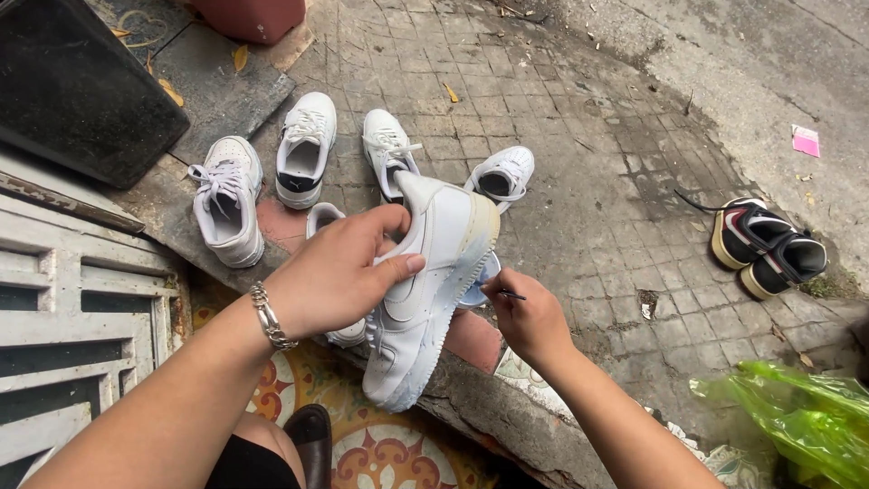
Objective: Painting the soles of white sneakers with white paint to restore their appearance.
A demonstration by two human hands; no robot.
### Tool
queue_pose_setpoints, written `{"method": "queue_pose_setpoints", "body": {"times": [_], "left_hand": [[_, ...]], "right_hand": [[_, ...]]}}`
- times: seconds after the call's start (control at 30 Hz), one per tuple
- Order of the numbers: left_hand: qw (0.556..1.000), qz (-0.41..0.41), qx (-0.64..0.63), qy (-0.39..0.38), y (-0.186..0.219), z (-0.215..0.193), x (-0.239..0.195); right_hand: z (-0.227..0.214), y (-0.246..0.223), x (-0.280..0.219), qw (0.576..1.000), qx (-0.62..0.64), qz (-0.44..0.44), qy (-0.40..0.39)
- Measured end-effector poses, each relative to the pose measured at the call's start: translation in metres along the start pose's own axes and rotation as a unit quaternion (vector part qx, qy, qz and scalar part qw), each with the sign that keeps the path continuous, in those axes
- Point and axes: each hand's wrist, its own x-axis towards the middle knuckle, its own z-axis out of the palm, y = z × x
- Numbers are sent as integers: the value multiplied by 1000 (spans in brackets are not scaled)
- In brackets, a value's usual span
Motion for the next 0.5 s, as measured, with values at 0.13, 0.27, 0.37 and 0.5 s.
{"method": "queue_pose_setpoints", "body": {"times": [0.13, 0.27, 0.37, 0.5], "left_hand": [[999, -24, -13, -29, -22, 9, 14], [999, -1, -43, 25, -6, 2, 16], [995, -9, -66, 72, -9, 9, 25], [986, -25, -128, 104, -24, 25, 36]], "right_hand": [[-15, -9, 4, 996, 38, 70, 28], [-40, 6, 4, 949, 243, 182, 87], [-74, 0, 6, 872, 371, 266, 175], [-122, 14, -1, 785, 466, 300, 278]]}}
